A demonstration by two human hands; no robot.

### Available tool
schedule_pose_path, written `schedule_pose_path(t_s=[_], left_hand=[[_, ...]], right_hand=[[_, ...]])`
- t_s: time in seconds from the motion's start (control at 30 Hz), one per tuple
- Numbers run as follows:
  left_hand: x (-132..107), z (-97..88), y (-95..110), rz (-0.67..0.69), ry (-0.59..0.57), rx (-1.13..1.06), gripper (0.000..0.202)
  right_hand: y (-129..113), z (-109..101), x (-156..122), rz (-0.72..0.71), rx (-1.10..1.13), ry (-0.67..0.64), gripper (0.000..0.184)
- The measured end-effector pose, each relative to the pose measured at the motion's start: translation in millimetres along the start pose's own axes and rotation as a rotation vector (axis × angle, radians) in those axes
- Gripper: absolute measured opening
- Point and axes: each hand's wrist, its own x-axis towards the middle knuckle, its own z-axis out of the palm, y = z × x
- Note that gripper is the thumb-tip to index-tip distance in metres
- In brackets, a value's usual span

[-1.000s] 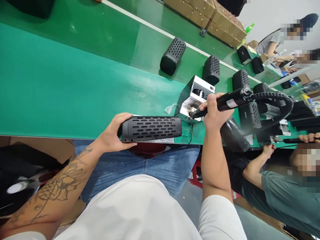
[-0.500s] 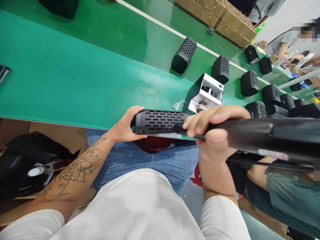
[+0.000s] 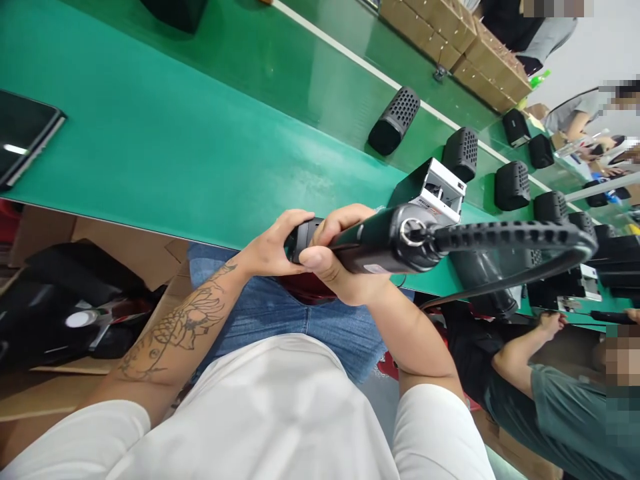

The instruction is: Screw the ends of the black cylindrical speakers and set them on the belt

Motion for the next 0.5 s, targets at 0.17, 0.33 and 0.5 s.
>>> schedule_pose_path(t_s=[0.17,0.33,0.5], left_hand=[[2.5,-2.1,8.7,-0.062,-0.019,0.023,0.114],[2.6,0.2,8.4,-0.052,-0.002,0.040,0.114],[3.9,0.1,4.0,-0.062,0.002,0.060,0.110]], right_hand=[[-0.6,1.8,0.4,0.037,-0.018,-0.090,0.043],[0.6,1.2,0.9,0.134,-0.047,-0.081,0.060],[8.1,5.9,3.0,0.126,0.020,-0.106,0.063]])
